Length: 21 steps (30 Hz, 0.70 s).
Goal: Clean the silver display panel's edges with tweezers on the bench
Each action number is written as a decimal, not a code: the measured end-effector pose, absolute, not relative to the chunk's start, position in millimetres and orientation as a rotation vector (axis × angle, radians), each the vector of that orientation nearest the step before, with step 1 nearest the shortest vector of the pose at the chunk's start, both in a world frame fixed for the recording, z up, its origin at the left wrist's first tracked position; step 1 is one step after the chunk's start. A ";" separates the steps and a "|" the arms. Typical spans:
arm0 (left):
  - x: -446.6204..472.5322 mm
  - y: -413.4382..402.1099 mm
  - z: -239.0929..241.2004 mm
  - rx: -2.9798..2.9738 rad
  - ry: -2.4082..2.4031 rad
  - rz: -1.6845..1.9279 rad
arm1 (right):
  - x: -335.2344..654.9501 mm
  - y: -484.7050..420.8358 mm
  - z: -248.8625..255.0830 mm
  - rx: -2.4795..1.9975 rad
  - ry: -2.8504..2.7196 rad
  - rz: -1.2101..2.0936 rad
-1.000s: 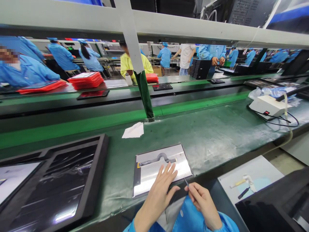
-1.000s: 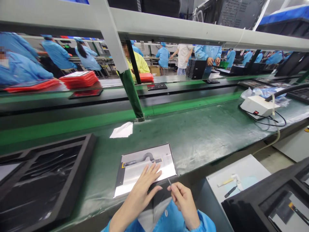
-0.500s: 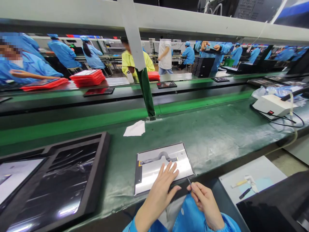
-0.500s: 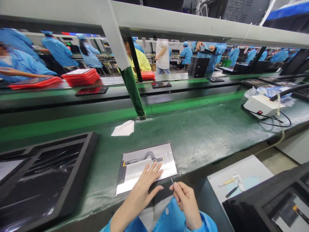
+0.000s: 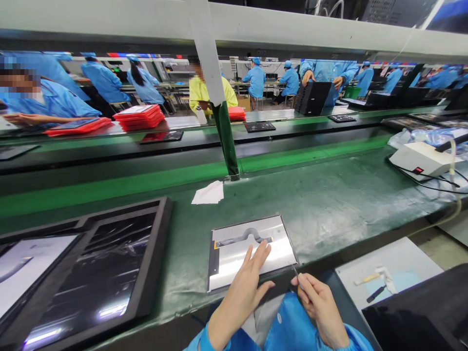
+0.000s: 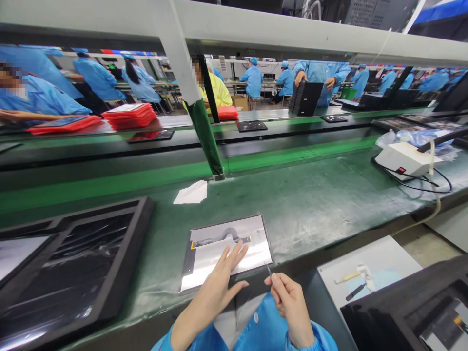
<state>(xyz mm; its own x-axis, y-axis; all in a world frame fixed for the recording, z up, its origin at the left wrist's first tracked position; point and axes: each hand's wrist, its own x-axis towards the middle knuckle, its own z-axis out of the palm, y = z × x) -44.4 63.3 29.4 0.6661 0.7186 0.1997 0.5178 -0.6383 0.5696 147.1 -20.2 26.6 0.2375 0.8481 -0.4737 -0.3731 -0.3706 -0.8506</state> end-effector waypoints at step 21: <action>-44.6 63.9 27.4 2.379 0.996 0.530 | 166.5 -23.4 36.8 -1.433 -0.463 1.325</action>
<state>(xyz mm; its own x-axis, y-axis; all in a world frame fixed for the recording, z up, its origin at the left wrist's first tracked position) -44.6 63.9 27.4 0.6562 0.7383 0.1563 0.5422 -0.6053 0.5828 166.5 -23.4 36.8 0.3043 0.8335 -0.4611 -0.3649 -0.3451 -0.8647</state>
